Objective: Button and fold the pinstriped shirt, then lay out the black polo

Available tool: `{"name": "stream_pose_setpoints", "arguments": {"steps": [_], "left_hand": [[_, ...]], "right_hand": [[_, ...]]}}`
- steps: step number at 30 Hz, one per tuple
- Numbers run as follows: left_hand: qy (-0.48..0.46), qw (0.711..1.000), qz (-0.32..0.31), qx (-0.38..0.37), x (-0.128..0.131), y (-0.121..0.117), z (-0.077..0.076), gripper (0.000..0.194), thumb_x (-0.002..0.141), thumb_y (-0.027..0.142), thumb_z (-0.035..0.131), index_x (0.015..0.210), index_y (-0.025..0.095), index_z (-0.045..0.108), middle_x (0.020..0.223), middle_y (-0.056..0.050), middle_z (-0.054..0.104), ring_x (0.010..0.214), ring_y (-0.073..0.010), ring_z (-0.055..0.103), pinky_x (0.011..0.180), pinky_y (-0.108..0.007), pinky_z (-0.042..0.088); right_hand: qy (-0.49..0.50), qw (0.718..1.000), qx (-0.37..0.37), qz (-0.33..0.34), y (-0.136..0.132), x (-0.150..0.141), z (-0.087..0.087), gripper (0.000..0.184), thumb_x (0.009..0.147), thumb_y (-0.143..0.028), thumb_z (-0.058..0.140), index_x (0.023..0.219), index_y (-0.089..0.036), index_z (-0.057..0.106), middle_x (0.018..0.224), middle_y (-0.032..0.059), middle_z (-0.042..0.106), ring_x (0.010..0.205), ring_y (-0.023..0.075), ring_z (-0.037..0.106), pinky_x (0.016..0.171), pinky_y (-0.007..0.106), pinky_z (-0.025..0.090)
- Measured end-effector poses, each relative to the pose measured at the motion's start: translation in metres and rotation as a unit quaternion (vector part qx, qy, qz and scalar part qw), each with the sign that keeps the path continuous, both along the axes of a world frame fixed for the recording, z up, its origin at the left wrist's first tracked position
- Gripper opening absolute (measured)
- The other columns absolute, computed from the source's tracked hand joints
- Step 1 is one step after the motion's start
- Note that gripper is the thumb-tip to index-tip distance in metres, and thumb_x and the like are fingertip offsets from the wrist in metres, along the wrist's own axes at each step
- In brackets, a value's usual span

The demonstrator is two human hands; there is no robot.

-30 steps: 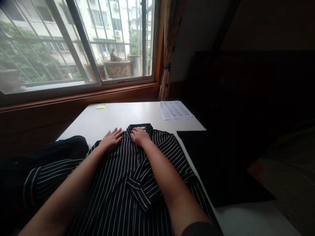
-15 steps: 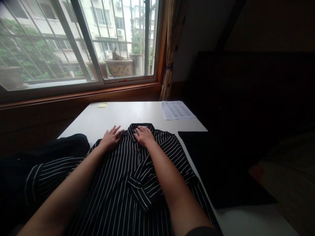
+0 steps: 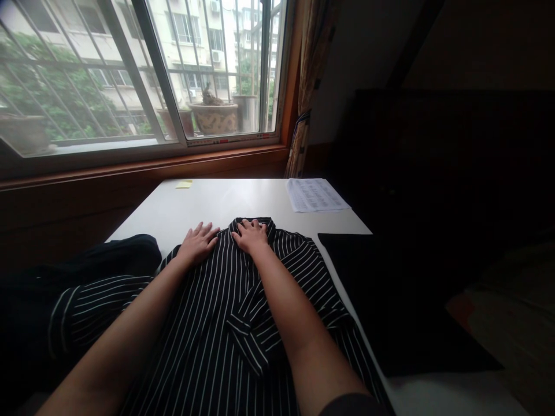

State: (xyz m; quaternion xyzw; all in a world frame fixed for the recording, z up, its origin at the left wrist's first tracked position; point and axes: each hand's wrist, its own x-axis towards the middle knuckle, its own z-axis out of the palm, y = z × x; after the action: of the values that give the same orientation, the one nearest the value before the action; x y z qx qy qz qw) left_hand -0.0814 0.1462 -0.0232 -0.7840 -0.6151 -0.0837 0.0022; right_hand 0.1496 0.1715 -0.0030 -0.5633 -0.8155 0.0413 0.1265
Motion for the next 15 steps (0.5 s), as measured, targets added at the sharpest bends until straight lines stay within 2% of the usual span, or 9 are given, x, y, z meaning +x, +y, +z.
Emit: {"name": "stream_pose_setpoints", "arguments": {"steps": [6, 8, 10, 13, 15], "left_hand": [[-0.006, 1.000, 0.023, -0.010, -0.001, 0.000, -0.001, 0.059, 0.100, 0.057, 0.026, 0.155, 0.034, 0.029, 0.164, -0.004, 0.022, 0.152, -0.0350, 0.011, 0.117, -0.065, 0.014], [-0.008, 1.000, 0.013, -0.009, 0.000, -0.001, 0.002, 0.060, 0.101, 0.054, 0.026, 0.157, 0.034, 0.022, 0.165, -0.004, 0.018, 0.152, -0.0355, 0.008, 0.116, -0.068, 0.014], [-0.007, 1.000, -0.011, -0.008, 0.000, -0.002, 0.005, 0.057, 0.102, 0.049, 0.030, 0.157, 0.040, 0.018, 0.166, 0.001, 0.014, 0.153, -0.0340, 0.004, 0.116, -0.069, 0.013], [-0.001, 0.999, -0.048, -0.015, 0.001, -0.003, 0.009, 0.052, 0.101, 0.042, 0.034, 0.153, 0.048, 0.025, 0.166, 0.009, 0.014, 0.154, -0.0308, 0.000, 0.116, -0.069, 0.011], [0.001, 0.998, -0.055, -0.020, 0.001, -0.002, 0.009, 0.049, 0.102, 0.045, 0.033, 0.151, 0.048, 0.030, 0.165, 0.008, 0.017, 0.154, -0.0315, 0.001, 0.116, -0.070, 0.012]], "right_hand": [[0.017, 0.999, 0.002, -0.037, 0.002, 0.001, -0.002, 0.056, 0.098, -0.058, 0.033, 0.143, -0.030, 0.051, 0.155, 0.0062, 0.041, 0.135, 0.0377, 0.033, 0.109, 0.060, 0.024], [0.024, 0.999, 0.006, -0.044, 0.002, 0.000, -0.002, 0.054, 0.097, -0.055, 0.037, 0.142, -0.030, 0.052, 0.154, 0.0066, 0.042, 0.132, 0.0379, 0.035, 0.108, 0.058, 0.026], [0.033, 0.998, 0.014, -0.042, 0.000, -0.002, -0.001, 0.053, 0.096, -0.051, 0.042, 0.145, -0.031, 0.048, 0.153, 0.0068, 0.042, 0.129, 0.0378, 0.037, 0.108, 0.056, 0.028], [0.046, 0.998, 0.031, -0.019, -0.004, -0.005, 0.001, 0.055, 0.096, -0.040, 0.047, 0.150, -0.033, 0.039, 0.152, 0.0060, 0.043, 0.128, 0.0350, 0.040, 0.110, 0.054, 0.026], [0.052, 0.998, 0.040, 0.006, -0.006, -0.005, 0.002, 0.053, 0.096, -0.032, 0.047, 0.148, -0.035, 0.042, 0.148, 0.0050, 0.048, 0.128, 0.0317, 0.042, 0.114, 0.052, 0.023]]}}
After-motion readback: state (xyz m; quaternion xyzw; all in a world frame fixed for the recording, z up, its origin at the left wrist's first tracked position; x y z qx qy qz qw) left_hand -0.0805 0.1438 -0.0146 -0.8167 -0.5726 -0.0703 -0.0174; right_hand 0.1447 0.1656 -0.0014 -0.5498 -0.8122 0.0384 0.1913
